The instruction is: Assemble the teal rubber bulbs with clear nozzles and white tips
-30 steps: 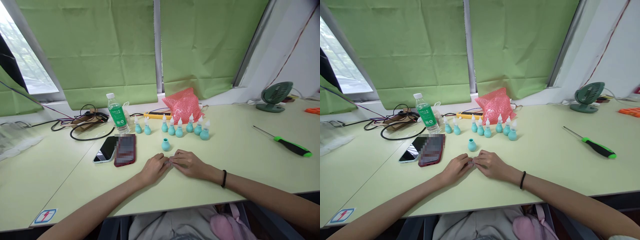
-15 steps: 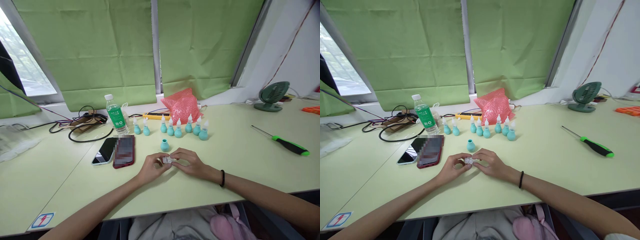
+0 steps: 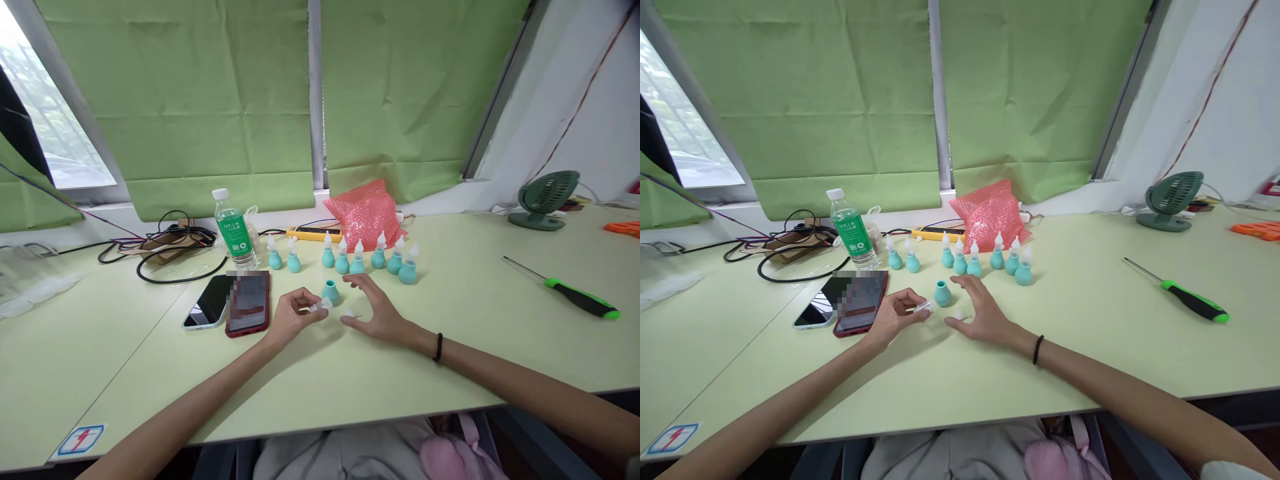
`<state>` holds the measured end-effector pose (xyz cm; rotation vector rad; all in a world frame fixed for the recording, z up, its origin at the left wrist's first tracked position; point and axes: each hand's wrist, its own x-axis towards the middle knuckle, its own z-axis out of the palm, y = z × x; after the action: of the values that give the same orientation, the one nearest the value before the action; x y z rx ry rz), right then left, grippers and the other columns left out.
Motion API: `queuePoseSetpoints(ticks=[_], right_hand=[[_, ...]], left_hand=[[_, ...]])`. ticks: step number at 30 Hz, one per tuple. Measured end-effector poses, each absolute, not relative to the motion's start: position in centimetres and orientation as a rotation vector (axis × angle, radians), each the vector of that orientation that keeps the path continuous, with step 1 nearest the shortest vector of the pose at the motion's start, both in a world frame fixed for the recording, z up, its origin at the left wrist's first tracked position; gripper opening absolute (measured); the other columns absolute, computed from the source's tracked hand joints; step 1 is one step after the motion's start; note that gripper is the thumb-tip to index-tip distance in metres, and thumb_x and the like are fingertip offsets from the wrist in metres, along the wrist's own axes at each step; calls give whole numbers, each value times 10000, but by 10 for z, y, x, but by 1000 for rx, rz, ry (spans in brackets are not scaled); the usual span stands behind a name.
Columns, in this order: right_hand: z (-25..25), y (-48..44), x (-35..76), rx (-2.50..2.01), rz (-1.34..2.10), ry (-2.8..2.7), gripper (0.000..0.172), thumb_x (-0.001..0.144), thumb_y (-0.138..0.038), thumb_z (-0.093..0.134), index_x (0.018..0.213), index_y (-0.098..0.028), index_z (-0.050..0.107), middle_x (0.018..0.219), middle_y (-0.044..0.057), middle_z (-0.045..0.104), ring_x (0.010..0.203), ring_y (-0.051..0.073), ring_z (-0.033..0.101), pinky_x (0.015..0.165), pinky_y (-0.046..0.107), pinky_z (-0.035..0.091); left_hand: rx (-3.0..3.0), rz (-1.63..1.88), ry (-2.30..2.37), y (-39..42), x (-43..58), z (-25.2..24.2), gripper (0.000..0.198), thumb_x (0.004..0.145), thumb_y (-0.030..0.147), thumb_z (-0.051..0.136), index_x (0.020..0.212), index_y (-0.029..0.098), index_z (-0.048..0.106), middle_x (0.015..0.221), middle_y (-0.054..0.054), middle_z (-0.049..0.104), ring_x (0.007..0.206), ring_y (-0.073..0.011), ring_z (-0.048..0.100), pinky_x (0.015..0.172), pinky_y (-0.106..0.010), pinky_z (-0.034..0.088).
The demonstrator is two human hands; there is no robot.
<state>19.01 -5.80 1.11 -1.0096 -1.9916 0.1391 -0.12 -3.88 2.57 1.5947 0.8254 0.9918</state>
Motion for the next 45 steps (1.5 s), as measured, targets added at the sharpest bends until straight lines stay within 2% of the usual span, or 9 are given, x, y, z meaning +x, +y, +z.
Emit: queuePoseSetpoints(ticks=[4, 10, 15, 21, 24, 28, 34, 41, 45], right_hand=[[0, -31, 192, -1240, 219, -2015, 542, 653, -430, 564, 1124, -218, 399, 1051, 78, 475, 944, 218, 460, 775, 388, 397], [-7, -27, 197, -1287, 313, -2087, 590, 635, -437, 577, 1146, -209, 389, 976, 68, 512, 845, 195, 497, 720, 359, 404], [-3, -33, 196, -1336, 309, -2117, 577, 668, -440, 546, 1164, -208, 362, 999, 77, 502, 878, 210, 483, 726, 365, 399], [-7, -26, 188, -1305, 253, -2135, 419, 737, -388, 481, 1110, -217, 398, 997, 65, 507, 921, 210, 464, 753, 376, 380], [-7, -24, 187, -1236, 242, -2051, 335, 707, -330, 526, 1007, -200, 452, 971, 60, 518, 918, 200, 475, 762, 355, 385], [2, -32, 189, -1113, 184, -1974, 332, 647, -260, 569, 948, -191, 444, 1019, 62, 514, 949, 204, 475, 804, 349, 366], [17, -52, 188, -1028, 110, -2009, 331, 602, -155, 520, 918, -182, 426, 826, 33, 501, 736, 158, 490, 659, 285, 403], [19, -63, 183, -1046, -68, -2198, 252, 578, -138, 473, 828, -156, 485, 810, 48, 420, 610, 114, 417, 531, 226, 356], [18, -63, 185, -1119, -269, -2236, 210, 558, -164, 454, 765, -151, 490, 719, 34, 466, 581, 122, 404, 509, 230, 301]], left_hand=[[1637, 1001, 871, -34, -4, 26, 276, 537, 240, 684, 713, 131, 500, 709, -17, 574, 667, -126, 542, 578, -228, 436], [1745, 977, 856, -37, -4, 24, 358, 737, 328, 495, 1060, 180, 452, 771, -34, 587, 782, -146, 537, 606, -224, 422], [1721, 938, 834, -34, -4, 19, 270, 700, 311, 546, 910, 151, 491, 724, -33, 592, 710, -137, 549, 550, -204, 414], [1621, 993, 807, -31, -5, 22, 404, 593, 204, 647, 968, 152, 507, 779, -34, 610, 656, -118, 550, 621, -248, 453], [1570, 1010, 818, -32, -5, 27, 298, 552, 202, 676, 821, 111, 584, 809, -61, 617, 721, -149, 563, 682, -266, 454], [1390, 1040, 788, -32, -7, 30, 319, 537, 206, 694, 819, 108, 579, 762, -45, 614, 712, -145, 565, 684, -274, 464], [1300, 974, 721, -34, -8, 27, 242, 594, 254, 665, 761, 112, 563, 631, -10, 590, 544, -111, 562, 573, -276, 490], [1359, 895, 735, -36, -7, 24, 383, 558, 233, 693, 890, 77, 582, 710, -67, 628, 633, -169, 601, 652, -309, 489], [1355, 873, 664, -36, -7, 23, 286, 633, 254, 641, 847, 74, 584, 689, -62, 617, 584, -145, 589, 609, -288, 481]])
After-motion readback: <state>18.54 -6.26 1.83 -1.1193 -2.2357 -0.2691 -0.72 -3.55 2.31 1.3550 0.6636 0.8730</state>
